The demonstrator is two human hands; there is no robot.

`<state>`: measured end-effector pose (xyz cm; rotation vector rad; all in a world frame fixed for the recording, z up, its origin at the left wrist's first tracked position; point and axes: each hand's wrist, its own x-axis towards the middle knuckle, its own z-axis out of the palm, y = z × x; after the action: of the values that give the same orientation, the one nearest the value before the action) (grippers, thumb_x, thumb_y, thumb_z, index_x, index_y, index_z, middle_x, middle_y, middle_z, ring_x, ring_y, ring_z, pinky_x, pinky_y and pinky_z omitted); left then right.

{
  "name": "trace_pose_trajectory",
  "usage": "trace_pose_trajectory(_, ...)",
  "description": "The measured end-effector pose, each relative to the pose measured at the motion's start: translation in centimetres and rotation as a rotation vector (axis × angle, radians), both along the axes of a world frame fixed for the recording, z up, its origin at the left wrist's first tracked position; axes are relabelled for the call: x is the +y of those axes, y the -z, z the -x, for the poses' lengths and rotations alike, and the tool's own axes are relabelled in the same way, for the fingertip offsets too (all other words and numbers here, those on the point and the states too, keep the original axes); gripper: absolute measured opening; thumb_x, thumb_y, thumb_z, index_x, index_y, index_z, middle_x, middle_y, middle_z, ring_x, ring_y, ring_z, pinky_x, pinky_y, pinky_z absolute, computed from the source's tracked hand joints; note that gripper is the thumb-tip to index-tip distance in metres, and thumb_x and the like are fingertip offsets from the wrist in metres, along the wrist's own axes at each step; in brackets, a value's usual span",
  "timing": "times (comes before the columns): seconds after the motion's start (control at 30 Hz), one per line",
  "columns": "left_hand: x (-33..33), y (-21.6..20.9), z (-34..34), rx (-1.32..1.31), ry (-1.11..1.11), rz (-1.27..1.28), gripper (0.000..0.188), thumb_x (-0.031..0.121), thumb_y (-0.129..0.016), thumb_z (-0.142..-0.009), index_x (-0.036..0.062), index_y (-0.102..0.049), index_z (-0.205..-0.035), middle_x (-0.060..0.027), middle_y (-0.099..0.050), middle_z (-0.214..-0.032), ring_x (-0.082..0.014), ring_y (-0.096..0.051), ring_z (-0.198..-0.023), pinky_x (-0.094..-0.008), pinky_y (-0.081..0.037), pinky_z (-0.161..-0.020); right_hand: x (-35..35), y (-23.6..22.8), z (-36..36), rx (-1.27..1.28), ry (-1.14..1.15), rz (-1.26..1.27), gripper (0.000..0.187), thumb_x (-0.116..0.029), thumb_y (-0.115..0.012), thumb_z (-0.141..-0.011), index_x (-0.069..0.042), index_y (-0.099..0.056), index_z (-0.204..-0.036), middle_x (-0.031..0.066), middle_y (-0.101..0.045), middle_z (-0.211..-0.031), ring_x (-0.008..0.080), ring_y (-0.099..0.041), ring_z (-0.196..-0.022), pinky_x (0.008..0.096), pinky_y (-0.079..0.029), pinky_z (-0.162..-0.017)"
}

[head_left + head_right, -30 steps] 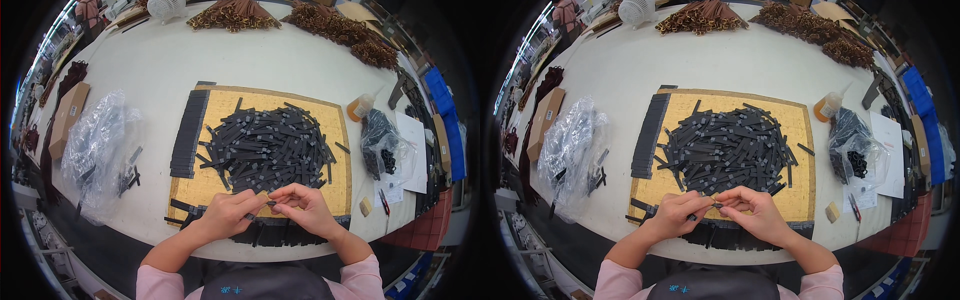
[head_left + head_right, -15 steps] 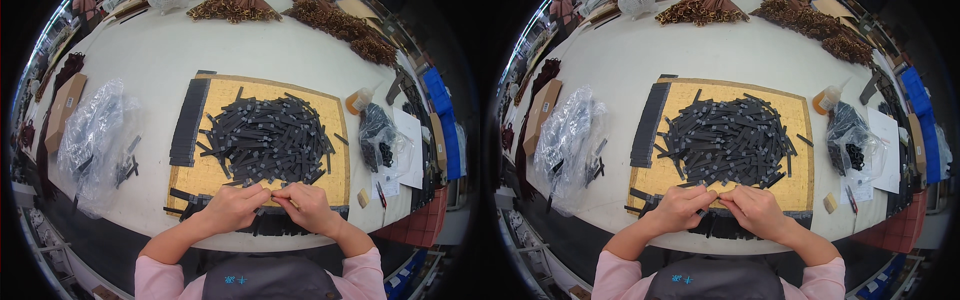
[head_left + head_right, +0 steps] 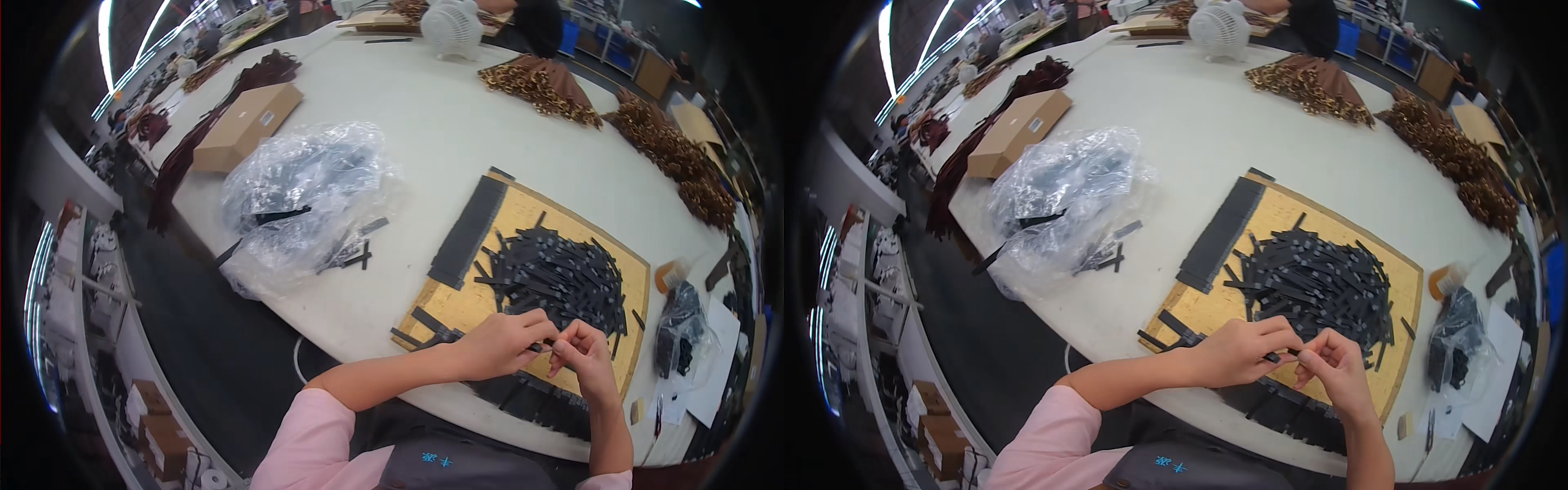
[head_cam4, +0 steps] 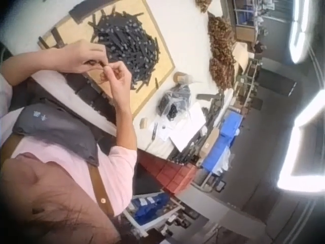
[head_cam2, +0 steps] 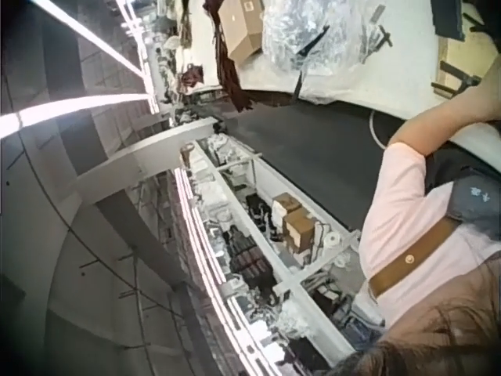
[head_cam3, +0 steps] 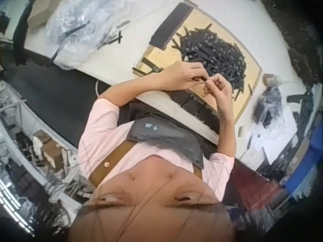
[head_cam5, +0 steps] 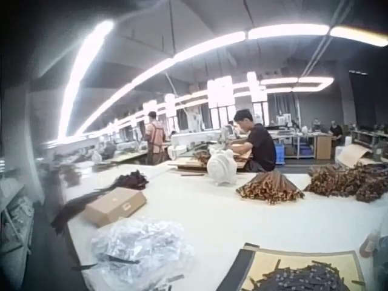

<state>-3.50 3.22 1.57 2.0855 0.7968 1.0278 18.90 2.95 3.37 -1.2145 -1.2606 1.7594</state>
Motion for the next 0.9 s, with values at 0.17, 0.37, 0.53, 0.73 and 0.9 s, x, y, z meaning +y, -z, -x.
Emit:
trace_pose_trajectory(0.17, 0.2, -0.1, 1.8, -0.043, -0.078, -0.079, 0.026, 0.004, -0.07, -0.082, 0.0094, -0.06, -0.105, -0.0064, -0.057, -0.092, -0.0301, -0.064, -0.073, -0.0388, -0.051, -0.058, 1.3, -0.8, 2.0, 0.037, -0.032, 0.02, 0.012, -0.008, -0.066, -0.094, 0.002, -0.059, -0.091, 0.0112, -0.068, -0.078, 0.016, -0.067, -0.063, 0.032, -0.061, -0.06)
trace_pose_trajectory(0.37, 0.7, -0.8, 2.1, -0.198, -0.121, 0.003, 0.02, 0.005, -0.072, -0.085, 0.0074, -0.062, -0.102, -0.0062, -0.058, -0.091, -0.0274, -0.063, -0.069, -0.0357, -0.047, -0.057, 1.5, -0.9, 3.2, 0.145, 0.082, 0.038, 0.016, -0.009, -0.068, -0.092, 0.003, -0.059, -0.089, 0.0136, -0.069, -0.077, 0.0175, -0.069, -0.063, 0.0323, -0.062, -0.057)
trace_pose_trajectory(0.53, 0.9, -0.3, 2.0, -0.426, -0.002, 0.163, 0.013, 0.009, -0.071, -0.089, 0.003, -0.063, -0.097, -0.0088, -0.061, -0.087, -0.0257, -0.061, -0.071, -0.0345, -0.045, -0.059, 1.3, -0.5, 2.5, 0.108, 0.063, 0.015, 0.018, -0.01, -0.07, -0.091, 0.002, -0.057, -0.086, 0.0134, -0.067, -0.071, 0.0171, -0.066, -0.055, 0.0305, -0.059, -0.05)
trace_pose_trajectory(0.73, 0.6, -0.2, 1.3, -0.405, 0.118, 0.355, 0.011, 0.009, -0.071, -0.091, 0.0007, -0.065, -0.096, -0.0068, -0.062, -0.084, -0.0165, -0.06, -0.072, -0.0289, -0.043, -0.058, 0.0, 0.3, 1.1, 0.204, 0.103, 0.096, 0.019, -0.009, -0.071, -0.089, 0.001, -0.056, -0.085, 0.0125, -0.066, -0.069, 0.0163, -0.066, -0.054, 0.0298, -0.058, -0.048)
trace_pose_trajectory(0.9, 0.3, 1.1, 0.9, -0.347, -0.006, 0.369, 0.016, 0.006, -0.072, -0.09, 0.0018, -0.068, -0.105, -0.0061, -0.067, -0.088, -0.0102, -0.059, -0.068, -0.0248, -0.044, -0.058, 1.2, 0.2, 1.8, 0.159, 0.029, 0.168, 0.014, -0.01, -0.069, -0.092, -0.003, -0.058, -0.09, 0.0073, -0.066, -0.076, 0.0116, -0.065, -0.064, 0.0233, -0.053, -0.053)
